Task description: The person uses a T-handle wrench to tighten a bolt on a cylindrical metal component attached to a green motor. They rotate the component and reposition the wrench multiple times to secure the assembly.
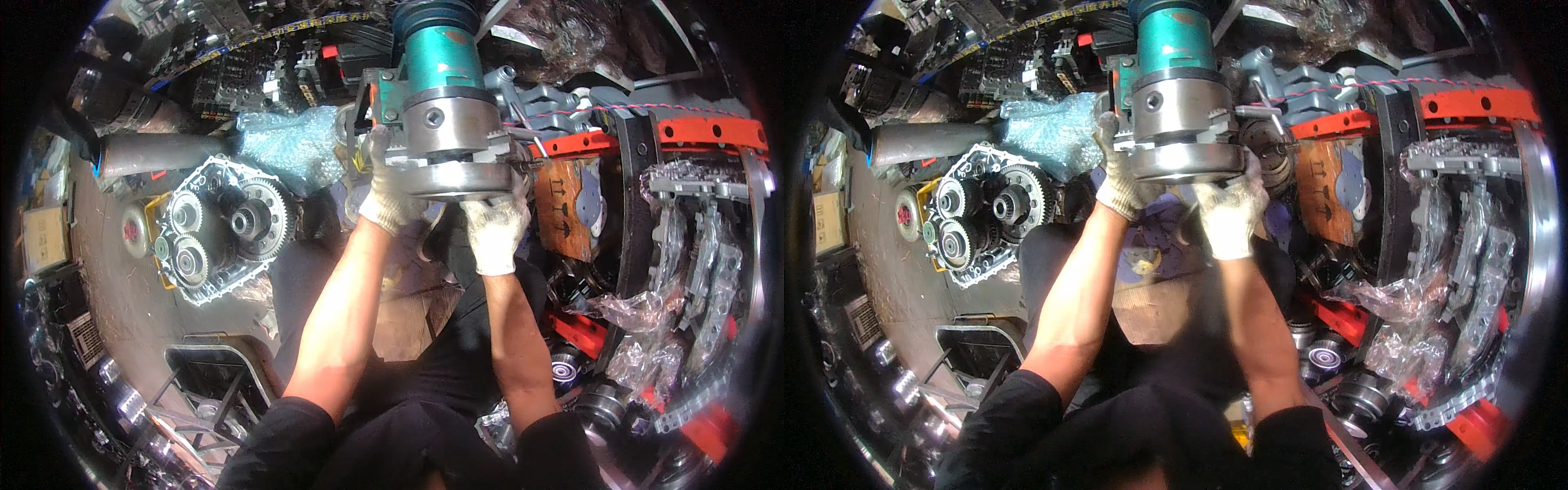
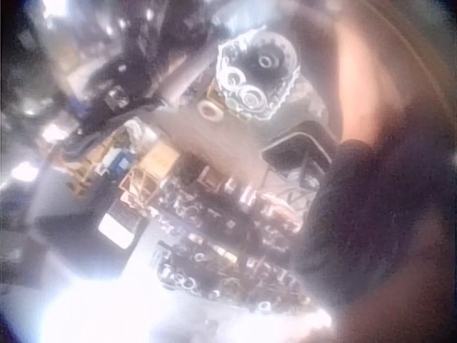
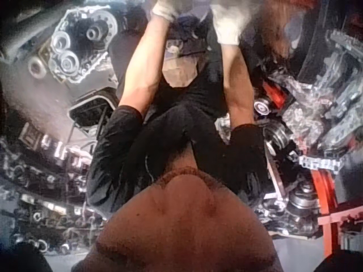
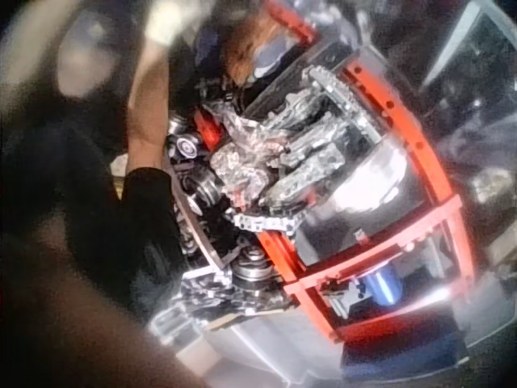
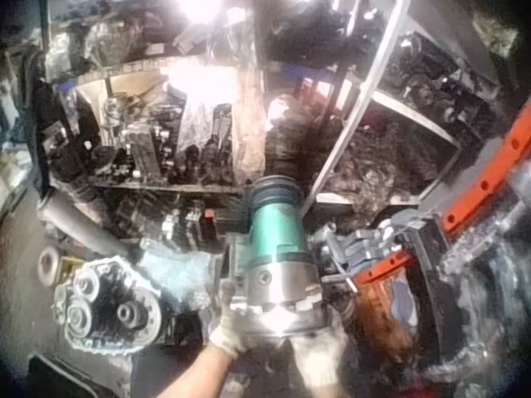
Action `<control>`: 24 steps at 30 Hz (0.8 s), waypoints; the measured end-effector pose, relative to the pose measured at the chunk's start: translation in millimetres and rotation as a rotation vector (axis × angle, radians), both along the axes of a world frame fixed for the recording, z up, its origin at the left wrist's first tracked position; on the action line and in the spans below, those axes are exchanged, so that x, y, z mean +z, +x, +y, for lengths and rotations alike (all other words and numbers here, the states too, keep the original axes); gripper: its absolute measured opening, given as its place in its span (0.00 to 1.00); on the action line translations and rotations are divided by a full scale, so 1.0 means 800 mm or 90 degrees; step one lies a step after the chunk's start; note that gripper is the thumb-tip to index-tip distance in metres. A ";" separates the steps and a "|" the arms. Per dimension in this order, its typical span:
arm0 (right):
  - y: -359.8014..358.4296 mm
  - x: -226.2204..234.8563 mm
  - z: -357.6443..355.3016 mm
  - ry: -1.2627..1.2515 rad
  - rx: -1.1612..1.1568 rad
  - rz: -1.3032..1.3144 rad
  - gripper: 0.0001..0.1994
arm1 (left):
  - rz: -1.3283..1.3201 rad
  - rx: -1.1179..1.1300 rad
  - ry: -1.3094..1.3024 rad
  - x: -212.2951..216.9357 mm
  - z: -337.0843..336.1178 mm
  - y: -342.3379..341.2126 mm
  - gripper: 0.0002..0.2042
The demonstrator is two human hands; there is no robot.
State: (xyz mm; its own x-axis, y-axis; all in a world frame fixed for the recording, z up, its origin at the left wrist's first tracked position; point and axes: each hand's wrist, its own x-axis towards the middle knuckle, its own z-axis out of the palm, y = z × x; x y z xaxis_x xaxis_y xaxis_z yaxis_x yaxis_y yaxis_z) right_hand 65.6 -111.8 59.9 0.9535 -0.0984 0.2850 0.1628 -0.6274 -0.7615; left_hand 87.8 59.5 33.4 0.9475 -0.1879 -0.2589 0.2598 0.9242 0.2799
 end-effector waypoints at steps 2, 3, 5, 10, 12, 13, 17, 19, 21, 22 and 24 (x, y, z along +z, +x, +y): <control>0.001 -0.018 -0.002 0.038 0.038 -0.046 0.21 | -0.021 0.003 0.050 0.002 0.001 -0.001 0.58; 0.002 -0.027 -0.003 0.356 0.032 0.041 0.18 | -0.009 0.005 0.045 0.002 0.001 -0.001 0.58; 0.007 -0.040 -0.006 0.779 -0.030 0.160 0.15 | 0.017 0.007 0.035 0.004 0.000 -0.002 0.59; 0.011 -0.037 -0.003 0.883 0.022 0.114 0.16 | 0.028 -0.054 -0.004 0.005 -0.002 -0.003 0.70; 0.007 -0.026 0.006 0.538 -0.021 0.045 0.18 | -0.006 -0.047 -0.020 0.004 -0.002 -0.004 0.71; 0.006 -0.019 0.009 0.311 -0.026 0.038 0.23 | -0.004 -0.052 -0.016 0.003 -0.002 -0.005 0.72; -0.002 0.004 0.019 -0.033 -0.079 -0.018 0.33 | -0.043 -0.080 -0.013 0.002 -0.002 -0.013 0.73; -0.002 0.010 0.021 0.003 -0.074 0.013 0.34 | -0.053 -0.067 -0.008 0.002 -0.004 -0.016 0.73; -0.001 0.012 0.024 -0.045 -0.102 0.019 0.34 | -0.102 -0.079 0.006 0.002 -0.006 -0.020 0.73; 0.000 0.011 0.025 0.029 -0.080 0.002 0.34 | -0.118 -0.073 0.015 0.003 -0.009 -0.021 0.73; 0.001 0.010 0.026 0.103 -0.066 0.008 0.34 | -0.130 -0.059 0.037 0.004 -0.015 -0.022 0.74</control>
